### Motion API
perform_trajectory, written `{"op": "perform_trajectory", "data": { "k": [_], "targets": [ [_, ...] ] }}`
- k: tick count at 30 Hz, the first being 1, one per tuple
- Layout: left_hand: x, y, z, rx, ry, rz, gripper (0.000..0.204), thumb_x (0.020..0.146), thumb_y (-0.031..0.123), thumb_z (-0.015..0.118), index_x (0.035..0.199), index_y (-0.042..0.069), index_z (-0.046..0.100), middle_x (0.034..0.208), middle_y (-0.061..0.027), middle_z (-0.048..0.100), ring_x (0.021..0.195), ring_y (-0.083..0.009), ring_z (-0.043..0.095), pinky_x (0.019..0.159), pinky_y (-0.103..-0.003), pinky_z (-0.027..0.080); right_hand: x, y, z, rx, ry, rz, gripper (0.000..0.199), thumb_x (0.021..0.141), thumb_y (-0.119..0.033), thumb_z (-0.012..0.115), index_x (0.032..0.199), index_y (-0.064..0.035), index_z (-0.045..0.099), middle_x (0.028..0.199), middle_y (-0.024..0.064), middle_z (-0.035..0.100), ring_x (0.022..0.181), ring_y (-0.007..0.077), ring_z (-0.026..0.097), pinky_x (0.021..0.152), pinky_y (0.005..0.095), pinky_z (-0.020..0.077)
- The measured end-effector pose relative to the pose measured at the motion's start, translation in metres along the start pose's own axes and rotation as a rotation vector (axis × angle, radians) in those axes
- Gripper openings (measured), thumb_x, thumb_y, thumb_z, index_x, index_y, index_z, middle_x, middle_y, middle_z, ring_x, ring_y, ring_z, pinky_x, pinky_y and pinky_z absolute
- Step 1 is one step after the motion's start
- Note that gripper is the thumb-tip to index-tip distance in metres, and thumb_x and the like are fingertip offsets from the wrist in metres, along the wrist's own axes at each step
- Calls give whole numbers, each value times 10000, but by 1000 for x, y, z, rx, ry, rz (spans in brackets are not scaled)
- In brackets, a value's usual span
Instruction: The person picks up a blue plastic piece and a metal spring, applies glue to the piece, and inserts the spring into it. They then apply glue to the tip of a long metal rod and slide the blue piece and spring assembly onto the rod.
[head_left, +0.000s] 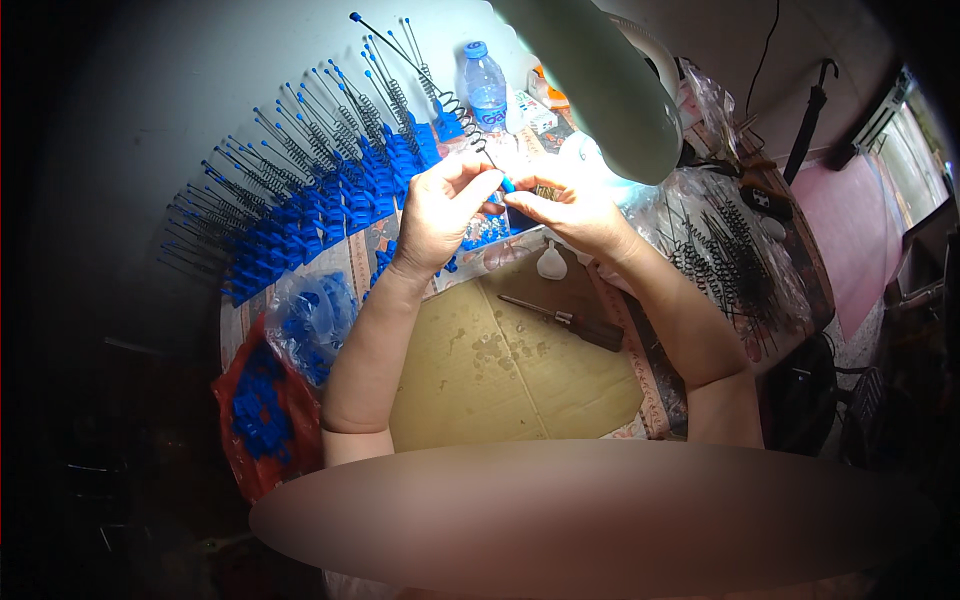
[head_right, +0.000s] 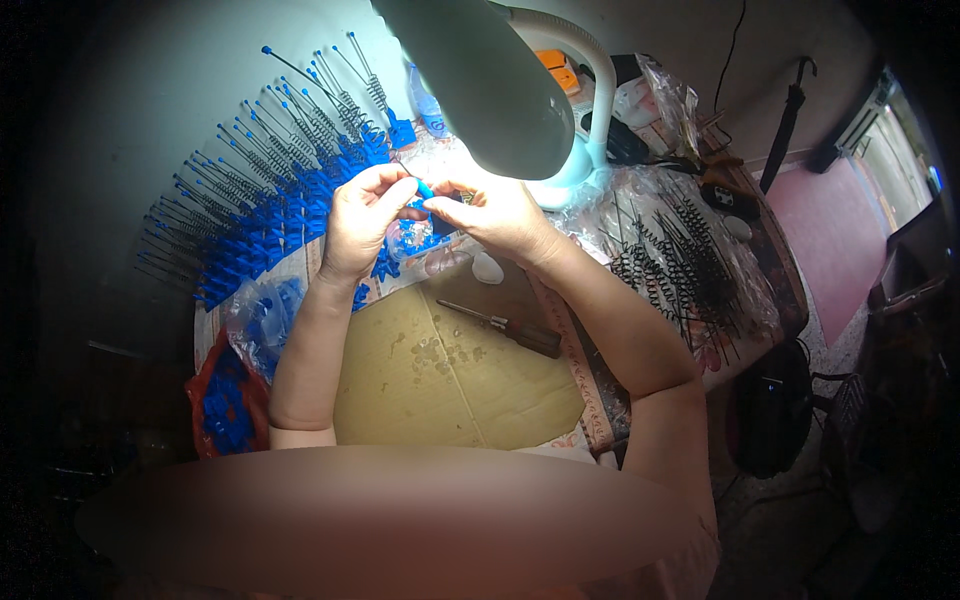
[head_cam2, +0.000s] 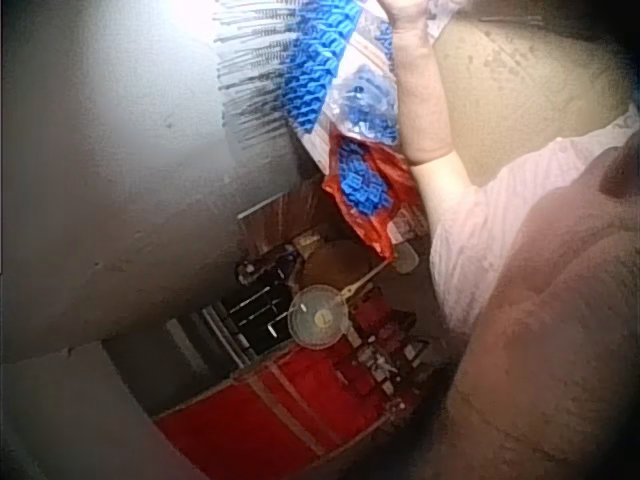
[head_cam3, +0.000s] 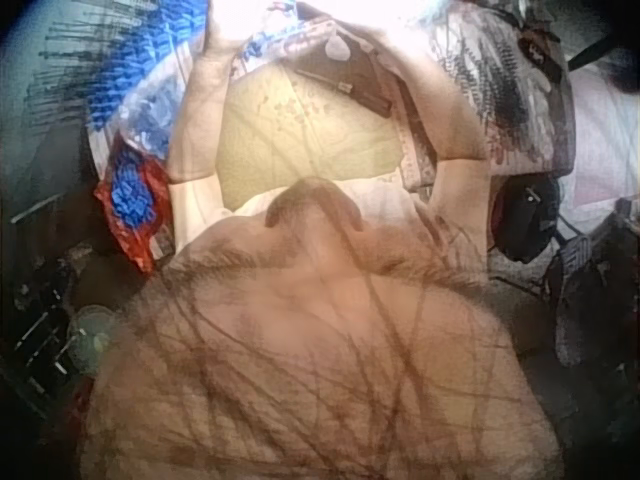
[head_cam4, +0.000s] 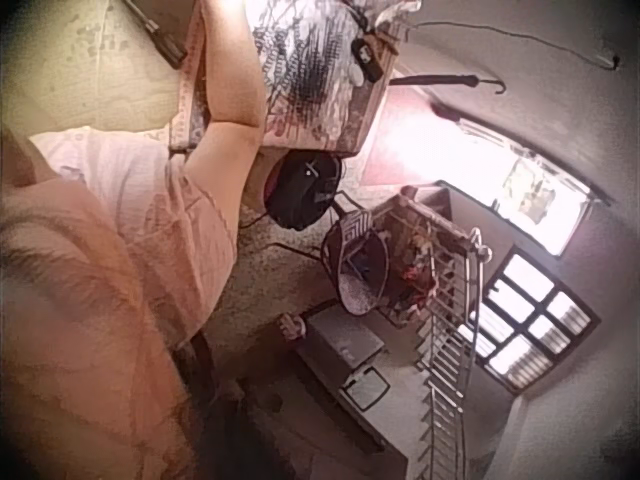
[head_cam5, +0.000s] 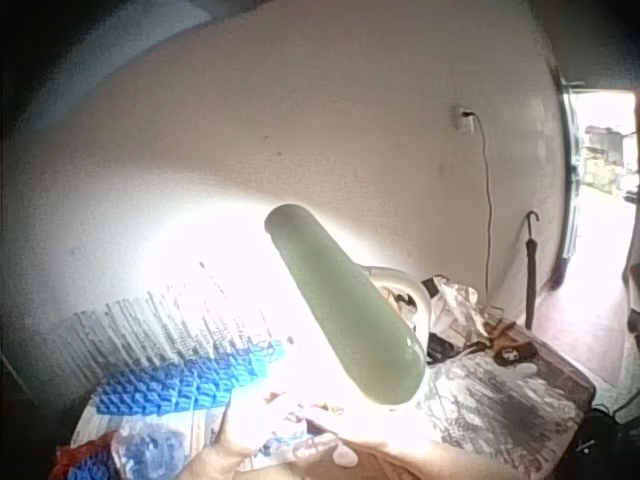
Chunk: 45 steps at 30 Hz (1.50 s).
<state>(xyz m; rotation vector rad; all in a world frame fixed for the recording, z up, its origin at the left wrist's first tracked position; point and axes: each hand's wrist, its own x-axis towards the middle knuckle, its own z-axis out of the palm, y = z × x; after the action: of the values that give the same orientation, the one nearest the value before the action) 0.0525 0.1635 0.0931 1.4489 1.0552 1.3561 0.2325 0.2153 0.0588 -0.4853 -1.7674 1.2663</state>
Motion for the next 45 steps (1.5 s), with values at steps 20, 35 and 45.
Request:
{"op": "perform_trajectory", "data": {
  "k": [20,35,45],
  "targets": [
    [7,-7,8,-90,-44,-71,159,968,113,554,1042,-15,613,962,-76,648,876,-141,642,762,-292,556,7,-29,-17,71,-117,269,164,867,-152,722,972,-31,687,860,-29,641,813,45,554,746,207,460],
    [10,-15,10,-158,-69,-85,136,966,114,566,1003,-5,620,922,-69,633,855,-134,629,768,-298,556,10,-15,-30,70,-244,280,261,932,-189,641,1142,-34,636,949,-17,632,834,52,550,747,218,471],
    [1,-11,13,-142,-36,-45,145,969,95,548,1038,-11,619,975,-76,652,894,-141,645,779,-296,560,2,-8,-22,-16,-87,190,285,909,-143,670,1167,-31,625,999,9,638,885,84,579,774,244,494]
  ]
}}
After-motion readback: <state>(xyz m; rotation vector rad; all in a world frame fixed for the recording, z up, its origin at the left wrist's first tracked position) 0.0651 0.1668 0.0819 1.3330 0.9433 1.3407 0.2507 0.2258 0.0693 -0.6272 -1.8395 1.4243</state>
